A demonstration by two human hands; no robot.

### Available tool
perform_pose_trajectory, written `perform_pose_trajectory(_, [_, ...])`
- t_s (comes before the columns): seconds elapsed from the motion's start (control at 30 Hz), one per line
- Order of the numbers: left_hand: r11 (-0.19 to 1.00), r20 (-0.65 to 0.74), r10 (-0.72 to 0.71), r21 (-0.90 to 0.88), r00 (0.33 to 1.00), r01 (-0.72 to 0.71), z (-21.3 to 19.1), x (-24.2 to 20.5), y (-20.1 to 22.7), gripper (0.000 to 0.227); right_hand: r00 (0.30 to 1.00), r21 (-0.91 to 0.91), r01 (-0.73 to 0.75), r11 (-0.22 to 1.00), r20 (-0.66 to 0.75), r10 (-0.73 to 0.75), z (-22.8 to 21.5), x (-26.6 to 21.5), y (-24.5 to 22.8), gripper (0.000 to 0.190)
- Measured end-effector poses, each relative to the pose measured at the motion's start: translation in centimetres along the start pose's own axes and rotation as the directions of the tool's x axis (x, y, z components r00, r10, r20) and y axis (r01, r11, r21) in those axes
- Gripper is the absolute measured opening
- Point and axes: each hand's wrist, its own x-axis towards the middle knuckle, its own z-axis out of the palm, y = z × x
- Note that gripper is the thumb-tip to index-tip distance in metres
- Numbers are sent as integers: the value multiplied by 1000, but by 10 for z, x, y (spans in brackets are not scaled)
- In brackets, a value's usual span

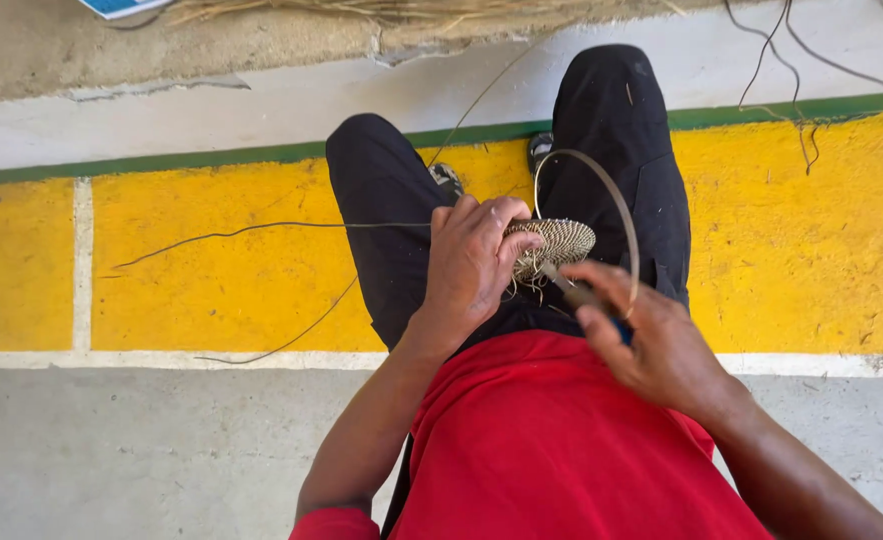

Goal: The recorder is weaving thin plant fibers into a circular mat or basket base using their hands and a small tool.

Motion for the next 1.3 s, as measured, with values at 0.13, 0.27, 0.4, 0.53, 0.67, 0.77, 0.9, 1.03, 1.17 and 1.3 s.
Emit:
perform_pose_trajectory(0.13, [1000, 8, -19, 4, 1000, 19, -6, -3, 14, 16, 975, 266, -68, 962, -185, 120, 4, -1, -6, 44])
perform_pose_trajectory(0.27, [1000, 3, 1, 2, 1000, -1, -8, -8, 24, 16, 944, 343, 224, 912, -308, -116, 16, 2, 1, 40])
perform_pose_trajectory(0.4, [999, 20, -37, 24, 999, 36, -7, -9, 30, 16, 983, 458, 71, 886, -183, 16, 20, -3, 3, 40])
perform_pose_trajectory(0.53, [998, 16, -27, 61, 1000, 26, -2, -12, 34, 18, 992, 777, -32, 629, -53, 115, 33, -11, 3, 44])
perform_pose_trajectory(0.67, [997, 22, 16, 75, 1000, -18, 0, -16, 32, 17, 976, 631, 64, 773, -201, 83, 31, -13, -7, 42])
perform_pose_trajectory(0.77, [996, 3, 67, 64, 998, -67, -3, -15, 32, 18, 974, 587, 123, 800, -226, 16, 30, -9, 3, 39])
perform_pose_trajectory(0.9, [996, -19, 54, 72, 998, -53, -3, -14, 26, 21, 993, 756, -78, 650, -2, 122, 23, -8, 10, 48])
perform_pose_trajectory(1.03, [998, -1, -46, 36, 999, 46, 0, -15, 20, 24, 975, 426, 186, 886, -189, -114, 8, -4, -5, 47])
perform_pose_trajectory(1.17, [998, -23, -12, 56, 1000, 13, -2, -17, 21, 23, 994, 423, 69, 904, -110, -25, 9, -1, -4, 43])
perform_pose_trajectory(1.3, [999, -17, 19, 41, 1000, -19, -2, -20, 22, 25, 989, 373, 54, 926, -147, 2, 7, -4, -4, 41])
